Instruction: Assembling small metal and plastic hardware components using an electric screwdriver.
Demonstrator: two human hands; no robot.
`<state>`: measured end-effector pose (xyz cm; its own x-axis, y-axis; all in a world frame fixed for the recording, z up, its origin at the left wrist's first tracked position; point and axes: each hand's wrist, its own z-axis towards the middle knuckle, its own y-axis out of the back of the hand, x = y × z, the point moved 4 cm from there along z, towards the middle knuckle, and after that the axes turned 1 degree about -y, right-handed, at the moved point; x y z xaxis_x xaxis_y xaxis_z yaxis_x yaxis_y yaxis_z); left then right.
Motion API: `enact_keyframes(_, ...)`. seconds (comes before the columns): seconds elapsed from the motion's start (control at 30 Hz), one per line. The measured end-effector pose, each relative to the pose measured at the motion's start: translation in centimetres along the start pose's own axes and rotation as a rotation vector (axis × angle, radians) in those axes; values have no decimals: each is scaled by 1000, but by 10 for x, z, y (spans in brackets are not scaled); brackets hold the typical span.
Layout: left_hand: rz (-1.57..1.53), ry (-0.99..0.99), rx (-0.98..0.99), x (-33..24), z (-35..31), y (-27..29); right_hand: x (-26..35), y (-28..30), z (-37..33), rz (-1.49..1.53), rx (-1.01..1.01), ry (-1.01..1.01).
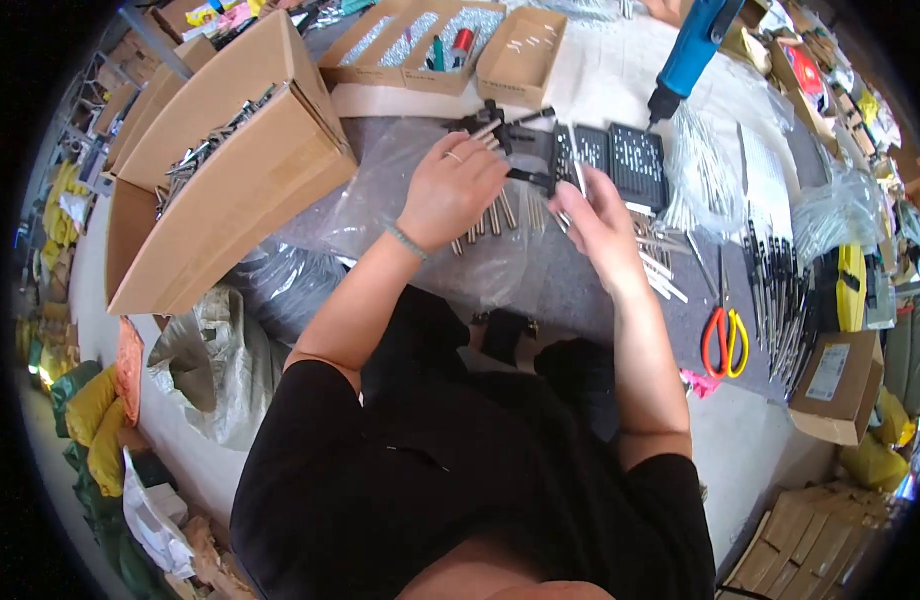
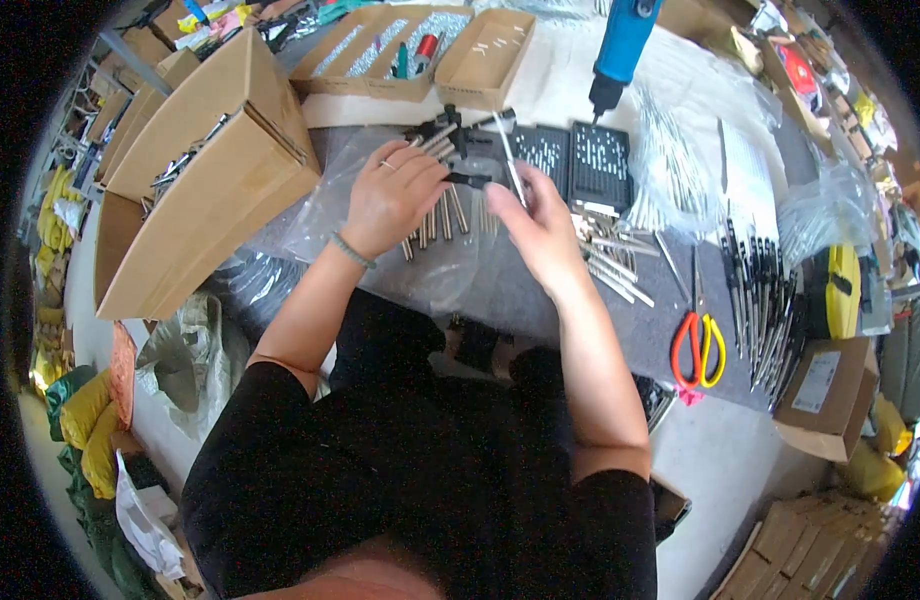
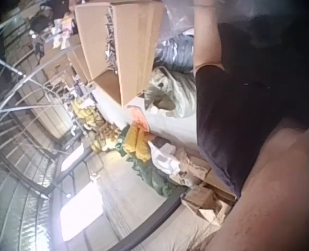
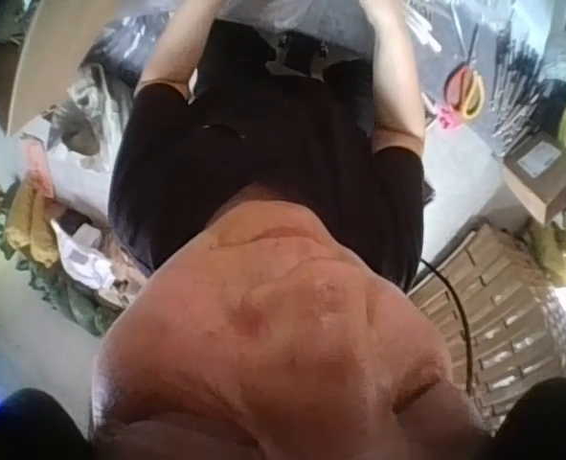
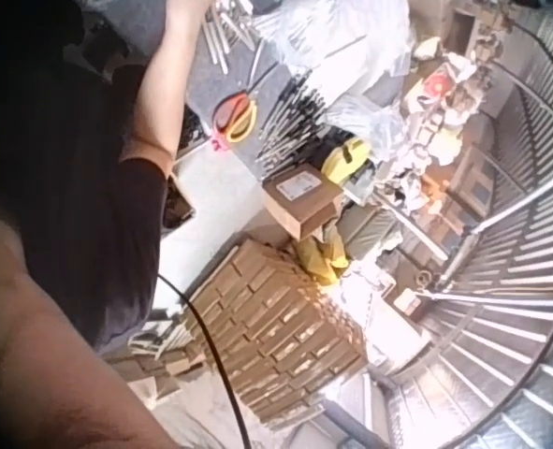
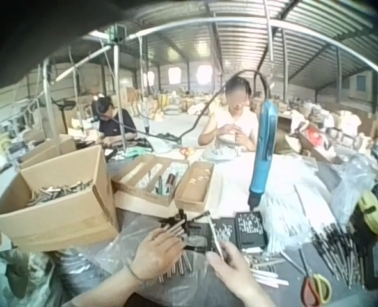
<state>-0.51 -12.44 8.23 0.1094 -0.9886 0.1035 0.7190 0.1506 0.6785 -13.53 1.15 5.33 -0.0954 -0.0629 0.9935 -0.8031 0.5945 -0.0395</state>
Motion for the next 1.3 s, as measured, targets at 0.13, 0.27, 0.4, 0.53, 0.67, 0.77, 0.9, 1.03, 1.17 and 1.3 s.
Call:
enact_keyframes(0.13,-71,48,-134,-25,-9,19,-6,-14,-1,15,32,161)
enact_keyframes(0.27,-827,769,-151,-37,-32,-2,-12,-22,-13,168,-53,231)
enact_keyframes(0.4,-1713,1116,-249,-63,-36,-39,-11,-28,-29,98,-21,191)
enact_keyframes(0.53,-1990,1189,-305,-54,-46,-43,-16,-9,-38,-297,-96,286)
enact_keyframes(0.67,-2135,1227,-312,-41,-52,-36,-11,1,-61,-632,-118,363)
enact_keyframes(0.77,-2196,1227,-327,-41,-51,-31,-5,3,-74,-783,-69,312)
enact_keyframes(0.9,-2228,1193,-319,-47,-47,-25,1,0,-80,-789,-94,431)
enact_keyframes(1.03,-2249,1176,-314,-49,-46,-21,-1,-1,-81,-775,-90,408)
enact_keyframes(1.17,-2239,1140,-323,-52,-44,-18,-4,0,-79,-773,-80,343)
enact_keyframes(1.3,-2052,1107,-335,-56,-41,-16,-6,0,-78,-822,-126,406)
